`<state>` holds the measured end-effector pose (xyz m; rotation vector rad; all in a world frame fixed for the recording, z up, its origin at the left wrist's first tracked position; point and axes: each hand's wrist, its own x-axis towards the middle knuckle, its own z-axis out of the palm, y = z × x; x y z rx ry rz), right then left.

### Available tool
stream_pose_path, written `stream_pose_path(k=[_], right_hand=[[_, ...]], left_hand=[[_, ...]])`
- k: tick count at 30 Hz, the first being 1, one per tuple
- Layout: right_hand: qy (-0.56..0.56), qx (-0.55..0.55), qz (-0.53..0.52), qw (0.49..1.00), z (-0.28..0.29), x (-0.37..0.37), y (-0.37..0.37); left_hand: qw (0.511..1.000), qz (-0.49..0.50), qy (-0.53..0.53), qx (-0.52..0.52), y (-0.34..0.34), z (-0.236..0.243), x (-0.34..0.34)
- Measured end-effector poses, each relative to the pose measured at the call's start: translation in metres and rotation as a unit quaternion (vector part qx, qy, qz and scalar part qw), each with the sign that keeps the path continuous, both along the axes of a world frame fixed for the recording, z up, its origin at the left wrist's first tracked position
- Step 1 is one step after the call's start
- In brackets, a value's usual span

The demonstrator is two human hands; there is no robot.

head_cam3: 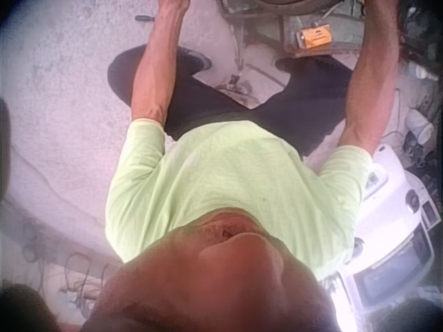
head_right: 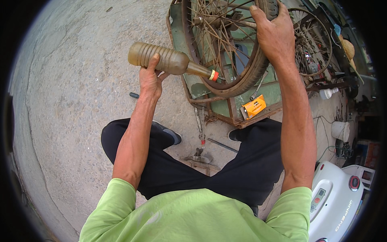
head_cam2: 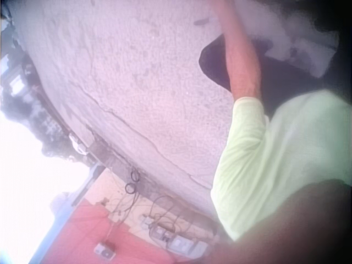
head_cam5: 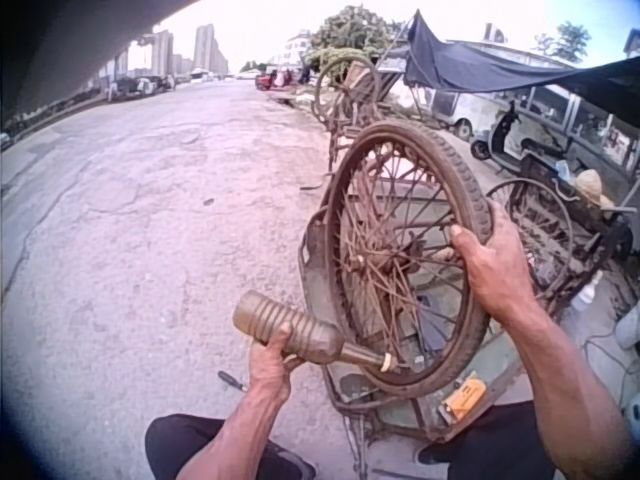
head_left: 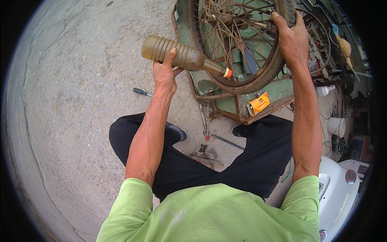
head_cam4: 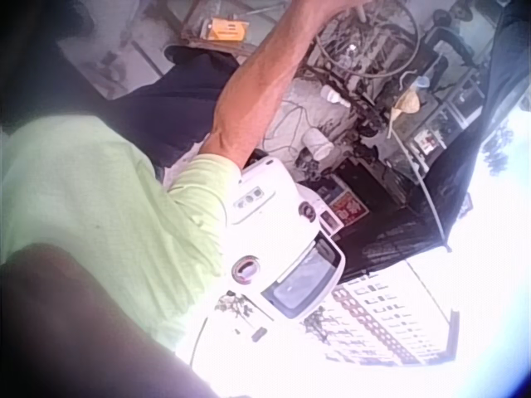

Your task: The person sits on the ground and applies lubricant from a plastic bottle to the chain of a bicycle wheel mounted on a tricycle frame. The person rotates the wheel with one hand while holding the bottle with the other to coat the chain links.

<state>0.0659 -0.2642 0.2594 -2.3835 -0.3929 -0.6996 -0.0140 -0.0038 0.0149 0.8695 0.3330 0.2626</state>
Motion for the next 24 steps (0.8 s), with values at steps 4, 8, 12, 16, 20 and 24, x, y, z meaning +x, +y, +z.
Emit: stream_pose_path(k=[4,8,12,16,20,24], right_hand=[[-0.012,-0.007,-0.011,1.0,-0.0013,0.0,-0.0012],[-0.02,-0.03,-0.016,0.999,-0.0009,-0.0001,-0.0004],[-0.025,-0.027,-0.01,0.999,-0.0024,0.0006,-0.0019],[-0.027,-0.02,0.0,0.999,-0.003,0.0011,-0.0033],[-0.026,-0.017,0.001,1.0,-0.0029,0.0015,-0.0033],[-0.02,-0.015,0.005,1.0,-0.0019,0.0004,-0.0016]], left_hand=[[1.0,0.011,-0.003,0.015,-0.0013,0.003,-0.0004],[1.0,0.009,-0.007,0.016,0.0013,0.0019,0.0],[1.0,0.011,-0.007,0.021,0.0008,0.0038,-0.0007],[1.0,0.009,-0.005,0.019,0.0008,0.0034,-0.0001],[1.0,0.005,-0.01,0.015,0.0014,0.0018,0.0004],[1.0,0.003,-0.007,0.0,0.0026,-0.0016,0.0014]])
